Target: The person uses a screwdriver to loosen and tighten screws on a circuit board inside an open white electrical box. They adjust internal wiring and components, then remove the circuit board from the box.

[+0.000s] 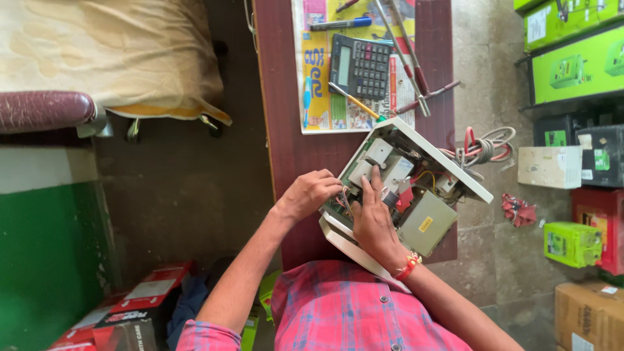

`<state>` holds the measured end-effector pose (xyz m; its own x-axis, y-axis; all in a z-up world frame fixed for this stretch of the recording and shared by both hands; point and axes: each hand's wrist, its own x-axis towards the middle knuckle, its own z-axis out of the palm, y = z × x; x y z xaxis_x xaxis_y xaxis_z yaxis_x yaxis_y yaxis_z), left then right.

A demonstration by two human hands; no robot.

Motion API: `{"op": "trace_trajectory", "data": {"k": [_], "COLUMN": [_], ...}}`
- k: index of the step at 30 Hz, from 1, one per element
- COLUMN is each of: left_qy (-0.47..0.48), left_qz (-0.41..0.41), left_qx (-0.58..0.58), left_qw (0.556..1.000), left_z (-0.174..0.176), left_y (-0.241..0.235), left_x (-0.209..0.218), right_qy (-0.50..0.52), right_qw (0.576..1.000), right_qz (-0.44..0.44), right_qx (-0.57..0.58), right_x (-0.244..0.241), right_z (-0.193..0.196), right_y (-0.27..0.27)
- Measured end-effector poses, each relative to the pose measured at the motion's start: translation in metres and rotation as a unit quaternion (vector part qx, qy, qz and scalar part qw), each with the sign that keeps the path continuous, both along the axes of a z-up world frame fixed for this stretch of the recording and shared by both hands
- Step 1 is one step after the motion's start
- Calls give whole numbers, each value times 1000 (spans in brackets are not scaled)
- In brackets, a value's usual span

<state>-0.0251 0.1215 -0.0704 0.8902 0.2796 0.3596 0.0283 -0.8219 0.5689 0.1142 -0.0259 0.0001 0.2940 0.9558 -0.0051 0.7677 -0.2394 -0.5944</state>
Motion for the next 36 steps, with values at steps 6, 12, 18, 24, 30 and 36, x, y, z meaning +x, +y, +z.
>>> {"op": "trace_trajectory", "data": {"k": [6, 12, 18, 24, 30, 36], "left_qy": [34, 51, 62, 84, 78, 67], "left_qz": [-25, -25, -33, -52, -64, -61], "left_qx": [-4, -8, 8, 42, 48, 37], "left_qw": [999, 998, 997, 994, 994, 995], "left_z": [-5, -10, -7, -6, -7, -11], "left_y": [1, -5, -3, 1, 5, 5], "left_x": [4, 5, 7, 11, 13, 11], "right_qy": [-3, -131, -271, -216, -336, -335], "right_qw": [998, 990, 959, 961, 938, 934], "right_qz": [-34, 22, 55, 42, 56, 62], "right_qx": [-52, -42, -66, -169, -62, -104], "right_x": [1, 5, 5, 2, 3, 3], "right_z": [-4, -7, -5, 0, -2, -2], "right_y": [6, 4, 7, 12, 12, 11]}}
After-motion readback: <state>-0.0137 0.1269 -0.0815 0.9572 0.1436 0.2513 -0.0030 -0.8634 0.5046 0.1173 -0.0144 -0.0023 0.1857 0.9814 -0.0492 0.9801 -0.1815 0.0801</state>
